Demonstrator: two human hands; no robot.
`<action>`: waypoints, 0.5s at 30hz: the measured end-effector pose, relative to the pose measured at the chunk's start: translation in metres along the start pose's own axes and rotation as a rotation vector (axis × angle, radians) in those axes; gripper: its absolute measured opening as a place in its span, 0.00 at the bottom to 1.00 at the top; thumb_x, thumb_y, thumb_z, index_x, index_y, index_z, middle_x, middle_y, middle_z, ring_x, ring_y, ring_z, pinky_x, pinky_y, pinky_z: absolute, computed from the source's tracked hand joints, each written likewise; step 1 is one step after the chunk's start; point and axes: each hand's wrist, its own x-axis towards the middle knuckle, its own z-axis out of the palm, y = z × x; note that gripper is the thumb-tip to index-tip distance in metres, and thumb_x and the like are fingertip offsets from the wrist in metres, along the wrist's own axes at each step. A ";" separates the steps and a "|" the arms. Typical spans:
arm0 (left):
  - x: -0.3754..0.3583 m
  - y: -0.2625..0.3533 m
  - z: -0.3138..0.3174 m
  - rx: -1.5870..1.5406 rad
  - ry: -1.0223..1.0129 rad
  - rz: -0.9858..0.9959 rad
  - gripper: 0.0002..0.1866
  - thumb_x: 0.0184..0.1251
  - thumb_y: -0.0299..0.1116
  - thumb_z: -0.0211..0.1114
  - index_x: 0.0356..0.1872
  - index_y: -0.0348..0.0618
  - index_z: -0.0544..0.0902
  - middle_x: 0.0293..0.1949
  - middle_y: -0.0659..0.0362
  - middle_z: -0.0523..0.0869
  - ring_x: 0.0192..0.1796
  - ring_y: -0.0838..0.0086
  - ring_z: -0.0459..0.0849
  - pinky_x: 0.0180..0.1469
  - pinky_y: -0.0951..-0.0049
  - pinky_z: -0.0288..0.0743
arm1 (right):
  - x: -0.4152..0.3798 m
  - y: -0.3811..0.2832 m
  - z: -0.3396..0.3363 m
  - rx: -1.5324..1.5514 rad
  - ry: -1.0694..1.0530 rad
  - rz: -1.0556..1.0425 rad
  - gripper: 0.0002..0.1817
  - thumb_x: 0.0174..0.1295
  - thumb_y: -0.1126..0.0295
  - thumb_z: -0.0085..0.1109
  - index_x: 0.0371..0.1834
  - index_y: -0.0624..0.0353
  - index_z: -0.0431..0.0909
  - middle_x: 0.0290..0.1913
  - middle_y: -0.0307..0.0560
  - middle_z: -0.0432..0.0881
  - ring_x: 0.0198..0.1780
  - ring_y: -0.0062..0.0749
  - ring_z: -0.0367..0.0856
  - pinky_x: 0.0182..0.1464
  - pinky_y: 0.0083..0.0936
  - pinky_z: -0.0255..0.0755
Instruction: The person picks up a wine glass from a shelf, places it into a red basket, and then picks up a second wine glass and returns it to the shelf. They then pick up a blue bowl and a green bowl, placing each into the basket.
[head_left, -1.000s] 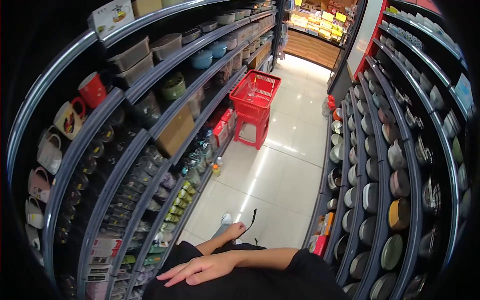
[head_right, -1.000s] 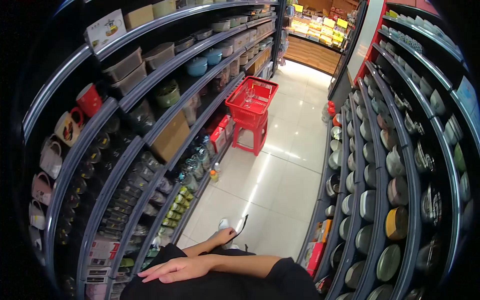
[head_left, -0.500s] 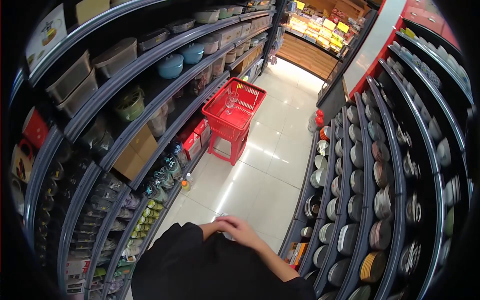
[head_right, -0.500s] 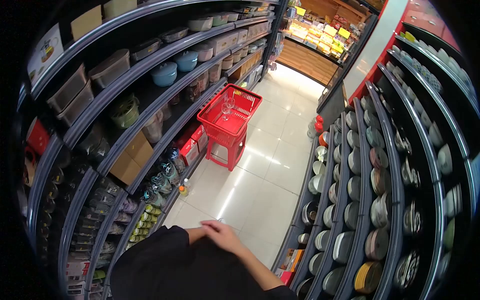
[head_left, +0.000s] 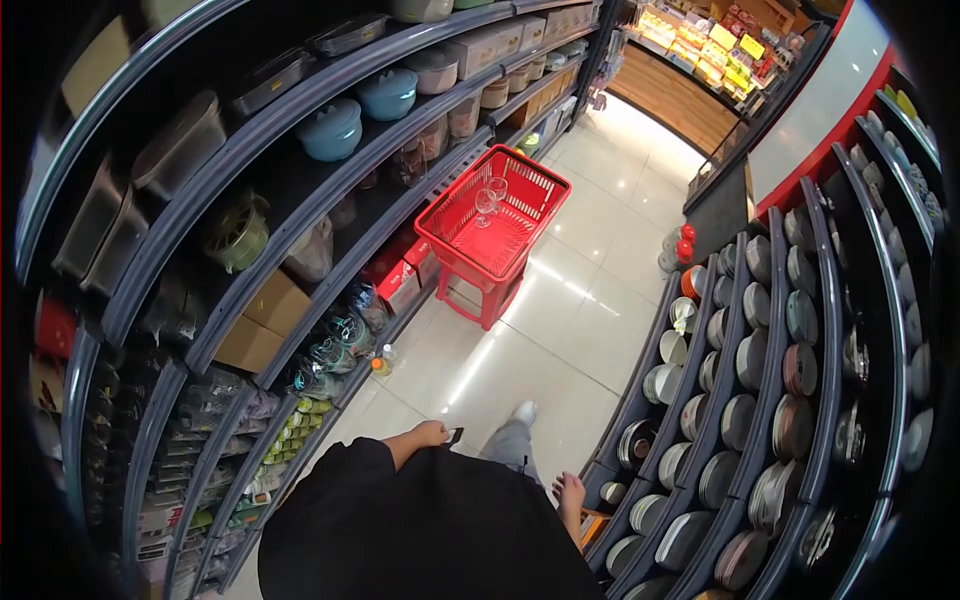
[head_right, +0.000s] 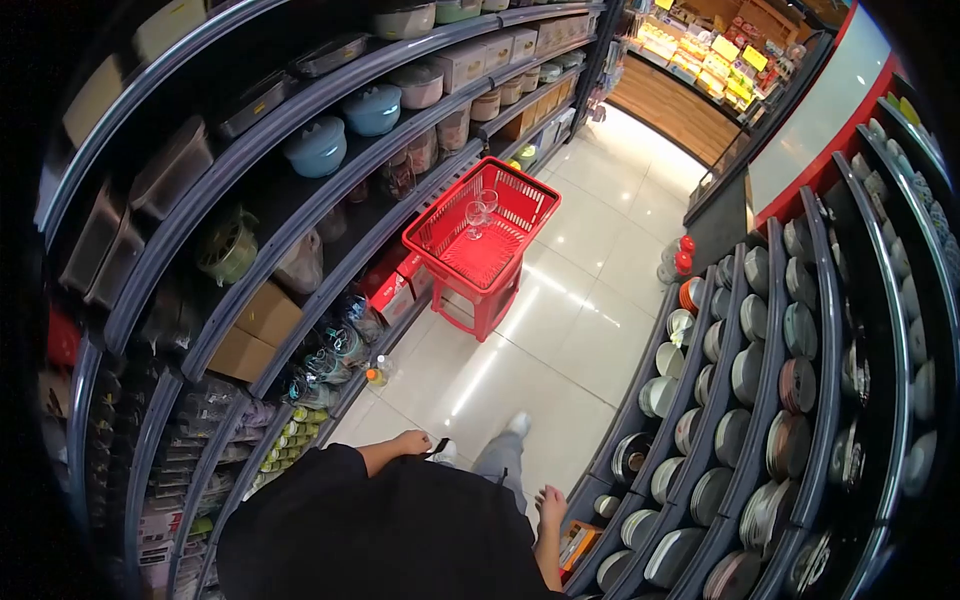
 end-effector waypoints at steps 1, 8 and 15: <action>0.004 -0.008 -0.003 0.001 -0.043 -0.082 0.21 0.59 0.45 0.55 0.40 0.38 0.86 0.43 0.43 0.86 0.48 0.50 0.85 0.53 0.57 0.77 | 0.023 0.017 -0.018 -0.003 -0.021 0.092 0.12 0.65 0.64 0.55 0.41 0.61 0.80 0.33 0.45 0.82 0.33 0.32 0.81 0.38 0.29 0.77; 0.034 0.008 -0.059 -0.157 0.090 -0.294 0.24 0.56 0.50 0.58 0.37 0.37 0.87 0.42 0.42 0.86 0.47 0.50 0.85 0.50 0.58 0.78 | 0.125 0.022 -0.030 -0.562 -0.149 0.252 0.15 0.64 0.60 0.54 0.40 0.62 0.80 0.33 0.50 0.83 0.36 0.36 0.83 0.40 0.36 0.77; 0.156 0.078 -0.103 -0.096 0.204 -0.114 0.26 0.54 0.54 0.60 0.36 0.37 0.87 0.40 0.40 0.86 0.45 0.47 0.85 0.48 0.56 0.78 | 0.268 -0.128 0.032 -0.984 -0.265 -0.372 0.19 0.65 0.56 0.53 0.42 0.62 0.81 0.33 0.56 0.84 0.41 0.39 0.85 0.45 0.41 0.76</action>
